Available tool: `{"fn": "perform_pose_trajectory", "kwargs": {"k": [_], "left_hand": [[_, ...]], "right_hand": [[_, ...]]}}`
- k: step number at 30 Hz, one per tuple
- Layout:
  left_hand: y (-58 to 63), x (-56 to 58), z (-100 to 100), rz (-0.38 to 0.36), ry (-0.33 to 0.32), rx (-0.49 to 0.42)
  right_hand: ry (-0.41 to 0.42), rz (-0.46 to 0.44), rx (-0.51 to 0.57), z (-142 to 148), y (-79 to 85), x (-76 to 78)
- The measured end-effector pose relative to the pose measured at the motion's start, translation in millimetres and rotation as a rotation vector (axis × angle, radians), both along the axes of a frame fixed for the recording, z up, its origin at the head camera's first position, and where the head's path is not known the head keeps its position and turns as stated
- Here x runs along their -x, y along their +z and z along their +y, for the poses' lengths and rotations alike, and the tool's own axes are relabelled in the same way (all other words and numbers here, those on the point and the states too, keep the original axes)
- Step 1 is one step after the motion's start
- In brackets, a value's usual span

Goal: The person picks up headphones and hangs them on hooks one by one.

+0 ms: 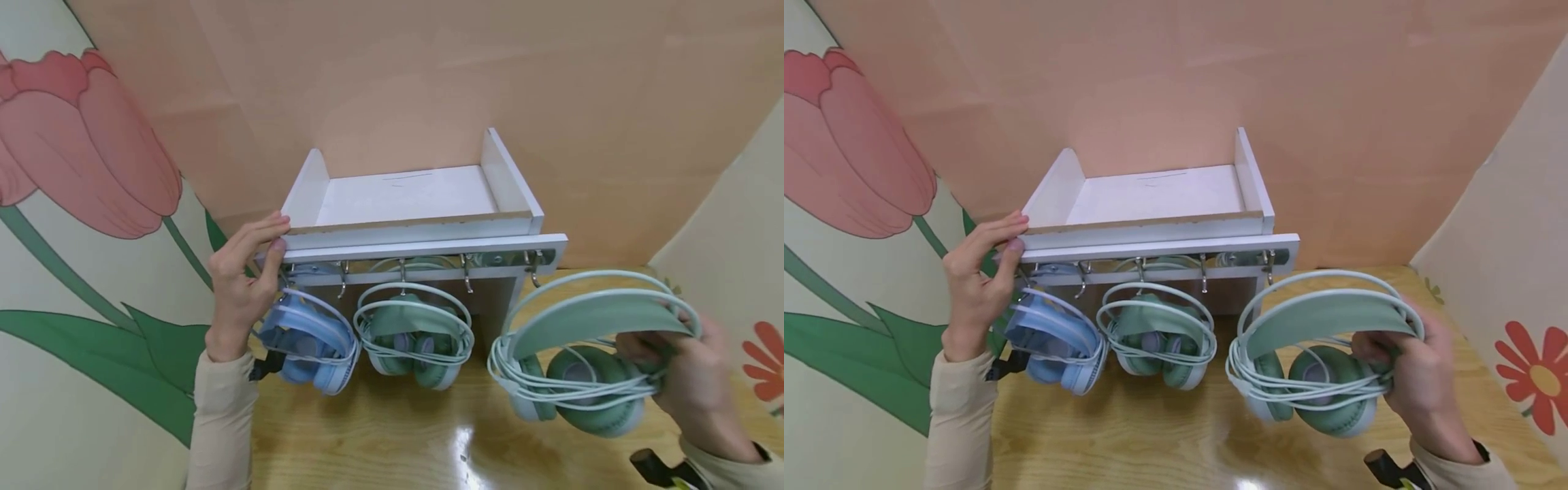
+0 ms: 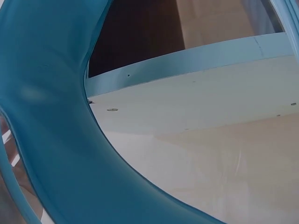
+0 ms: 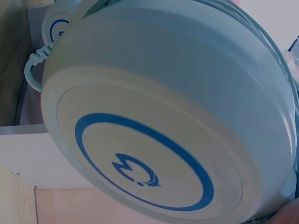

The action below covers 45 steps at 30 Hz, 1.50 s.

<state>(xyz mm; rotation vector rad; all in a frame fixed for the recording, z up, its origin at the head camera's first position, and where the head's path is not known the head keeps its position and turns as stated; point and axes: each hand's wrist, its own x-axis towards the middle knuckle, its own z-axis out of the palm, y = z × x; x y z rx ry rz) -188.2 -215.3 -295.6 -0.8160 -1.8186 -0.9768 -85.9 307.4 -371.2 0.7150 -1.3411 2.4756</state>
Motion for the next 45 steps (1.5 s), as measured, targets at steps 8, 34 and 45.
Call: {"fn": "perform_pose_trajectory", "kwargs": {"k": [8, 34, 45], "left_hand": [[0.6, -0.7, -0.4, -0.004, -0.003, 0.002], [3.0, 0.2, -1.7, -0.016, -0.001, 0.009], [-0.2, -0.2, -2.6, -0.022, 0.003, 0.013]], "right_hand": [[-0.022, -0.021, 0.018, -4.9, -5.0, 1.9], [-0.208, -0.054, -0.159, -13.5, -6.3, 8.3], [-0.175, -0.038, -0.111, -13.8, -17.8, 15.7]]}}
